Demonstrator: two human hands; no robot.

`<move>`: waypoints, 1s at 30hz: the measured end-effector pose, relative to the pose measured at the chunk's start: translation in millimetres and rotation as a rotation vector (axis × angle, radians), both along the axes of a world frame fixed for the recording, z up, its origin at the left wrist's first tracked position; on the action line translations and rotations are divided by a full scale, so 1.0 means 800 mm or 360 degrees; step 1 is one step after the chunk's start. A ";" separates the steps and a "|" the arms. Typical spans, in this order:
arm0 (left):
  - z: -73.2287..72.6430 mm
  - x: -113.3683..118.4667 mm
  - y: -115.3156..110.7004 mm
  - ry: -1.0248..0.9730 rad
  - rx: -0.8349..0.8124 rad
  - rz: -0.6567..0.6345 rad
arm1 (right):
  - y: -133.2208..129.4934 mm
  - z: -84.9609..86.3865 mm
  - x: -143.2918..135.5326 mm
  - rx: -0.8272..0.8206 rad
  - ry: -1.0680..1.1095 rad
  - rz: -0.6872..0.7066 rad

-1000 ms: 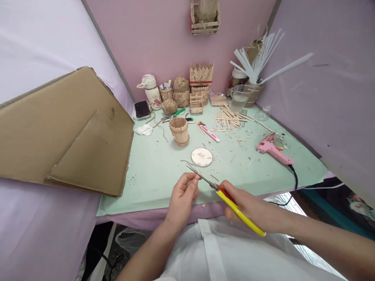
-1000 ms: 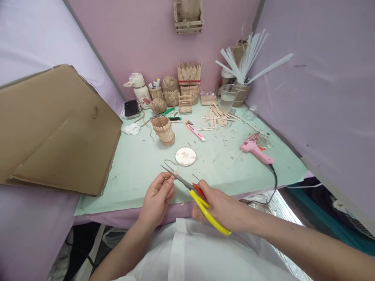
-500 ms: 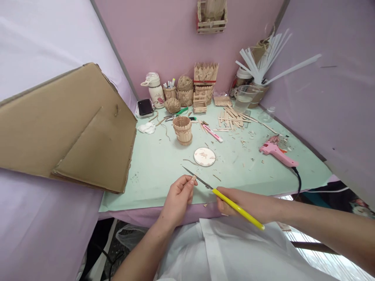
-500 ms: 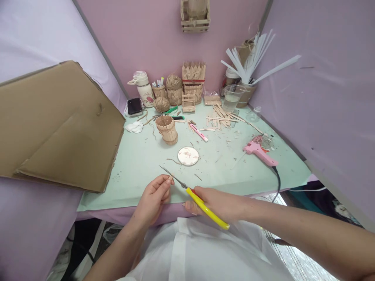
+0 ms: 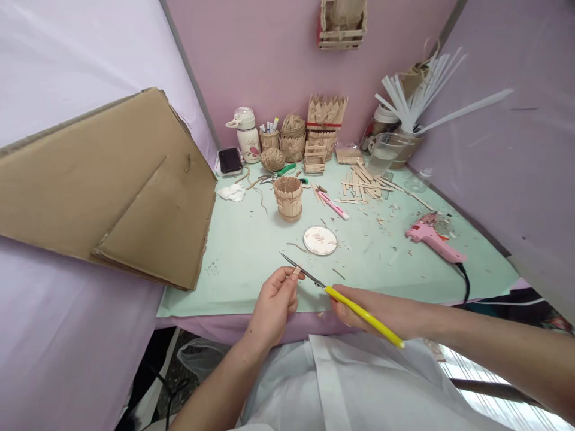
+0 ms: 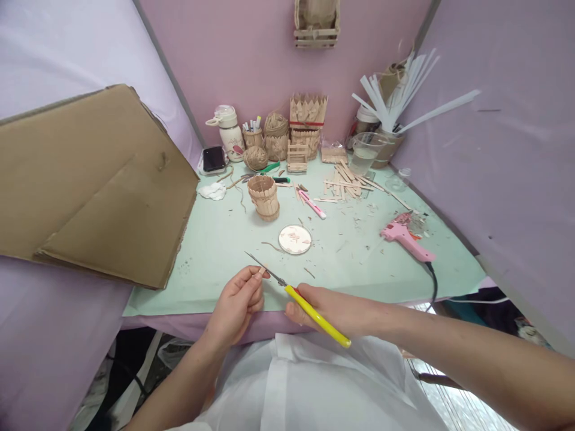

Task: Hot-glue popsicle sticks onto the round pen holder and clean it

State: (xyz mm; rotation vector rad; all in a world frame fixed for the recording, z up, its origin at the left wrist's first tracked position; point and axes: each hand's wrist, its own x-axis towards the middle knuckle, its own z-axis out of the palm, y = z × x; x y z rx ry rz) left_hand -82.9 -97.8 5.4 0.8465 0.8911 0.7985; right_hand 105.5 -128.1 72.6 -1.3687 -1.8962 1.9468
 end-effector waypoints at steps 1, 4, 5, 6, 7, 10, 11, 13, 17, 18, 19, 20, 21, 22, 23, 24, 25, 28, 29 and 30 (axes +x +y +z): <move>0.000 0.000 0.000 0.0001 0.0002 0.0007 | 0.000 0.001 0.000 -0.0004 -0.0011 0.0008; 0.000 0.000 -0.002 0.0000 0.0010 0.0018 | 0.001 0.002 -0.001 -0.0002 -0.0015 0.0014; 0.000 0.000 -0.003 -0.0004 0.0014 0.0020 | 0.000 0.001 0.000 0.0002 -0.0010 0.0009; 0.000 0.000 -0.003 -0.0010 0.0016 0.0022 | 0.000 0.001 0.000 0.0011 -0.0008 -0.0002; 0.000 -0.001 -0.004 -0.0015 0.0017 0.0025 | 0.000 0.001 0.000 0.0017 -0.0014 -0.0013; 0.000 0.000 -0.005 -0.0019 0.0009 0.0033 | 0.000 0.002 0.001 0.0012 -0.0052 -0.0009; 0.000 0.000 -0.005 -0.0018 0.0005 0.0034 | 0.000 0.003 0.001 0.0008 -0.0058 0.0003; 0.000 0.000 -0.006 -0.0017 -0.0001 0.0034 | 0.000 0.003 0.000 0.0009 -0.0057 0.0029; 0.000 0.001 -0.005 -0.0010 -0.0005 0.0036 | 0.001 0.002 -0.001 0.0023 -0.0061 0.0033; 0.000 0.001 -0.005 -0.0010 -0.0003 0.0032 | 0.001 0.002 -0.001 0.0022 -0.0059 0.0030; 0.000 0.001 -0.005 -0.0011 -0.0001 0.0029 | 0.001 0.002 -0.001 0.0022 -0.0054 0.0025; 0.000 0.000 -0.005 -0.0012 0.0003 0.0028 | 0.001 0.002 -0.001 0.0027 -0.0047 0.0015; 0.000 0.000 -0.005 -0.0012 0.0005 0.0025 | 0.000 0.002 -0.002 0.0030 -0.0041 -0.0001; 0.000 -0.001 -0.005 -0.0009 0.0004 0.0022 | 0.000 0.002 -0.002 0.0026 -0.0039 -0.0028; 0.000 -0.001 -0.004 -0.0004 0.0002 0.0019 | -0.001 0.001 -0.004 0.0007 -0.0037 -0.0062; 0.000 -0.002 -0.004 -0.0002 -0.0001 0.0016 | -0.001 0.001 -0.005 -0.0028 -0.0031 -0.0099; 0.000 -0.004 -0.004 0.0001 -0.0006 0.0013 | 0.000 0.000 -0.007 -0.0073 -0.0020 -0.0139; 0.001 -0.007 -0.003 -0.0002 -0.0033 0.0026 | 0.002 -0.003 -0.013 -0.0201 0.0007 -0.0221; 0.002 -0.008 -0.002 -0.0004 -0.0044 0.0036 | 0.003 -0.005 -0.015 -0.0227 -0.0022 -0.0240; 0.003 -0.009 -0.002 -0.0004 -0.0056 0.0044 | 0.005 -0.007 -0.017 -0.0240 -0.0082 -0.0267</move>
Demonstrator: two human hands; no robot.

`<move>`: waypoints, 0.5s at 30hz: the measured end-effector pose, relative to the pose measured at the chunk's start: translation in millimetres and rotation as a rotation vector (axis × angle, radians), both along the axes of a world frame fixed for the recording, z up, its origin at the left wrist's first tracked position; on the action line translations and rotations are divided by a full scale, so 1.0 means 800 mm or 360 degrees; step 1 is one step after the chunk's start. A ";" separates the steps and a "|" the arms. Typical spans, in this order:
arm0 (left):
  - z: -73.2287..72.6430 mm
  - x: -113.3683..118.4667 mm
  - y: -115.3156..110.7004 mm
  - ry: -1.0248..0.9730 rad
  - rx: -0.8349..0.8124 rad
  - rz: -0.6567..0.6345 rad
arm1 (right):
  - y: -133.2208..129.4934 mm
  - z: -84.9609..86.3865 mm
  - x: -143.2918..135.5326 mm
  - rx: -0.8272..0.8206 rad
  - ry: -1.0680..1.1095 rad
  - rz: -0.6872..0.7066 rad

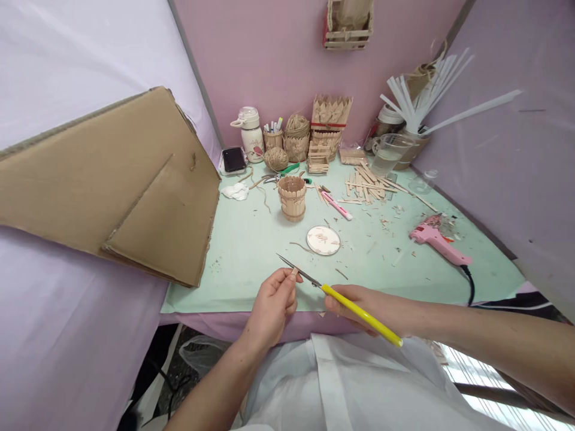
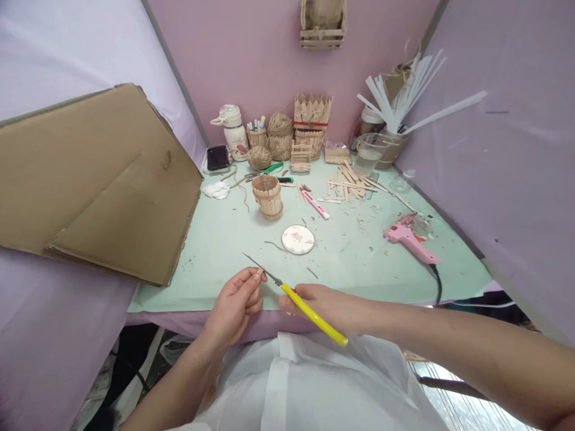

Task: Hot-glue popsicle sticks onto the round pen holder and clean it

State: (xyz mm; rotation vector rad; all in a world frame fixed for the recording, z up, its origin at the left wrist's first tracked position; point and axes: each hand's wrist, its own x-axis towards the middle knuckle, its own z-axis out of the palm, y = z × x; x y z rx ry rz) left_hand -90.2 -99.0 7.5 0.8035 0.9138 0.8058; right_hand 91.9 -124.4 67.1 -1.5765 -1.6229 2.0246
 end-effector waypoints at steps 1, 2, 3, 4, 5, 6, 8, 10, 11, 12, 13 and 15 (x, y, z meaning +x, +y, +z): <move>0.001 -0.001 0.000 0.0000 -0.0011 0.0008 | 0.001 -0.001 -0.002 -0.0009 -0.0075 -0.0021; 0.001 -0.002 0.001 0.0001 -0.0023 0.0012 | 0.002 -0.003 -0.003 -0.0009 -0.0148 -0.0034; 0.001 -0.002 0.001 0.0001 -0.0033 0.0017 | 0.004 -0.004 -0.004 0.0009 -0.0206 -0.0042; 0.002 -0.003 0.002 0.0001 -0.0044 0.0022 | 0.005 -0.004 -0.005 0.0032 -0.0240 -0.0030; 0.001 -0.004 0.002 0.0001 -0.0055 0.0025 | 0.006 -0.005 -0.005 0.0063 -0.0248 -0.0009; 0.001 -0.005 0.002 0.0001 -0.0066 0.0030 | 0.007 -0.006 -0.005 0.0092 -0.0237 0.0020; 0.000 -0.007 0.003 -0.0003 -0.0085 0.0034 | 0.010 -0.008 -0.005 0.0130 -0.0195 0.0067; -0.001 -0.010 0.004 -0.0009 -0.0100 0.0036 | 0.012 -0.009 -0.005 0.0114 -0.0167 0.0086; -0.001 -0.011 0.004 -0.0012 -0.0106 0.0035 | 0.013 -0.010 -0.006 0.0095 -0.0165 0.0088; -0.001 -0.012 0.005 -0.0013 -0.0113 0.0034 | 0.015 -0.010 -0.007 0.0077 -0.0173 0.0088; -0.002 -0.013 0.005 -0.0012 -0.0121 0.0031 | 0.016 -0.009 -0.009 0.0062 -0.0184 0.0091; -0.003 -0.015 0.006 -0.0009 -0.0138 0.0027 | 0.018 -0.008 -0.011 0.0032 -0.0212 0.0093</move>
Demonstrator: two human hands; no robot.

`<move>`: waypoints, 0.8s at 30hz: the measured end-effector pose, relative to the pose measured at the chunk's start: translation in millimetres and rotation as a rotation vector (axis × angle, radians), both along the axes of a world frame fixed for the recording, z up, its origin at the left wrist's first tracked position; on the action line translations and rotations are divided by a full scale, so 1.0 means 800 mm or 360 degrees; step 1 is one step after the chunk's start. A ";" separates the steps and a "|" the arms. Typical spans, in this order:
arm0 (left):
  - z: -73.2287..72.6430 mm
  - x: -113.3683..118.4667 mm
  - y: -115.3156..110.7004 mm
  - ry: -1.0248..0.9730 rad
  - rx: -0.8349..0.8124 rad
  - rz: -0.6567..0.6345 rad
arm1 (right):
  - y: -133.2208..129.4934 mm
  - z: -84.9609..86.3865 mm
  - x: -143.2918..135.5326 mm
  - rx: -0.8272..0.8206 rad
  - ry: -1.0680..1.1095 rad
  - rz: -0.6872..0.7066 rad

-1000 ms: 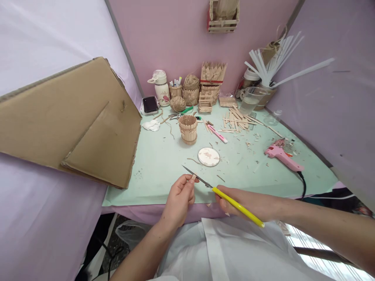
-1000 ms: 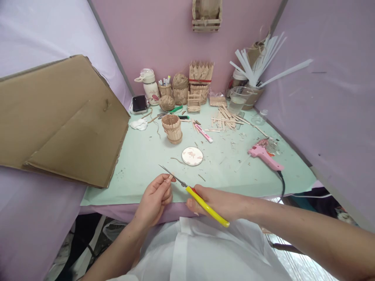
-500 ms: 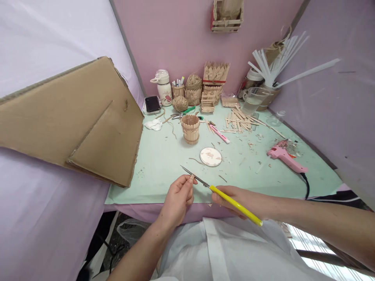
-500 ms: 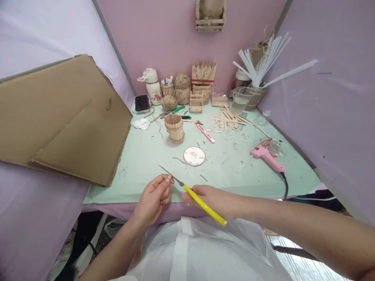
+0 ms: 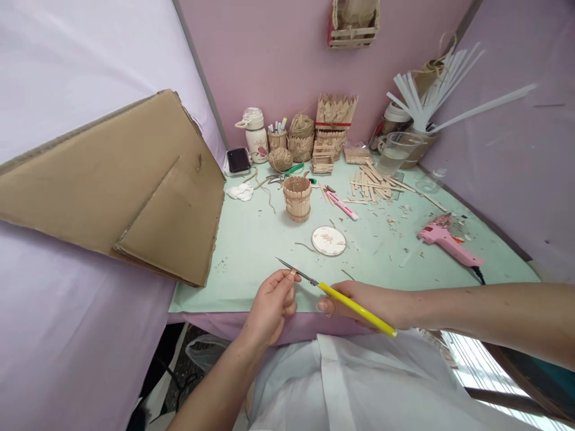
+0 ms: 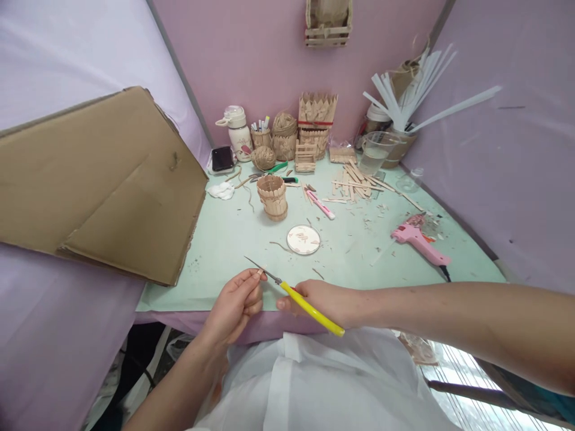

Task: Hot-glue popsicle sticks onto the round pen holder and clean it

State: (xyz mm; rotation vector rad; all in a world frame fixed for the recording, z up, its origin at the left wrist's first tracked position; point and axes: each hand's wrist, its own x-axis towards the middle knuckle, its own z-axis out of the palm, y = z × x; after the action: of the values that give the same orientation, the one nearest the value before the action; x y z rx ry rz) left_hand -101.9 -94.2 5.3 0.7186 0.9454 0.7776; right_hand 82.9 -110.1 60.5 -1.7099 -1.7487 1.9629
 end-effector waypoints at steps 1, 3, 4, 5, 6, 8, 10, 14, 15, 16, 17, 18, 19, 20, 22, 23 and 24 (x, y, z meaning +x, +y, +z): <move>-0.001 0.000 0.000 -0.0001 -0.0007 -0.0002 | 0.001 0.000 -0.001 -0.0017 -0.0013 -0.0006; -0.003 -0.001 0.000 -0.0011 -0.0012 -0.0009 | 0.002 -0.001 -0.002 -0.0051 -0.0022 -0.0031; -0.004 -0.002 0.000 -0.0012 -0.0009 -0.0014 | 0.002 -0.002 -0.002 -0.0066 -0.0012 -0.0051; -0.005 -0.003 0.000 -0.0003 0.0000 -0.0019 | 0.002 -0.004 -0.002 -0.0075 0.0007 -0.0075; -0.005 -0.005 0.001 0.0018 0.0016 -0.0028 | 0.002 -0.006 -0.001 -0.0081 0.0028 -0.0102; -0.002 -0.012 0.004 0.0117 0.0100 -0.0052 | 0.001 -0.010 0.001 -0.0082 0.0051 -0.0158; 0.005 -0.023 0.011 0.0294 0.0275 -0.0074 | -0.001 -0.013 0.005 -0.0087 0.0040 -0.0194; 0.020 -0.045 0.035 0.0764 0.0709 -0.0099 | -0.006 -0.011 0.013 -0.0091 0.0013 -0.0209; 0.022 -0.048 0.043 0.0887 0.0800 -0.0110 | -0.008 -0.009 0.016 -0.0072 0.0015 -0.0212; 0.023 -0.050 0.051 0.1024 0.0895 -0.0127 | -0.010 -0.006 0.019 -0.0049 0.0015 -0.0218; 0.023 -0.050 0.058 0.1178 0.1003 -0.0140 | -0.012 -0.004 0.022 -0.0025 0.0014 -0.0234; 0.022 -0.048 0.066 0.1329 0.1119 -0.0160 | -0.014 -0.001 0.026 -0.0008 0.0010 -0.0252; 0.020 -0.044 0.074 0.1461 0.1232 -0.0172 | -0.016 0.001 0.030 0.0005 0.0012 -0.0274; 0.018 -0.040 0.081 0.1567 0.1323 -0.0175 | -0.017 0.002 0.034 0.0019 0.0028 -0.0301; 0.015 -0.031 0.096 0.1737 0.1406 -0.0246 | -0.018 0.000 0.043 0.0061 0.0111 -0.0372; 0.014 -0.027 0.105 0.1822 0.1433 -0.0292 | -0.018 -0.003 0.047 0.0078 0.0165 -0.0413; 0.015 -0.024 0.116 0.1917 0.1460 -0.0295 | -0.017 -0.007 0.051 0.0088 0.0221 -0.0461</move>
State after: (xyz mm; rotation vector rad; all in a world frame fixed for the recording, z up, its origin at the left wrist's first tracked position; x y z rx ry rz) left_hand -120.9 -1.6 17.0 2.1889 1.5381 0.5427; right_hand 123.8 -124.0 54.7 -1.6552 -1.4066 1.8408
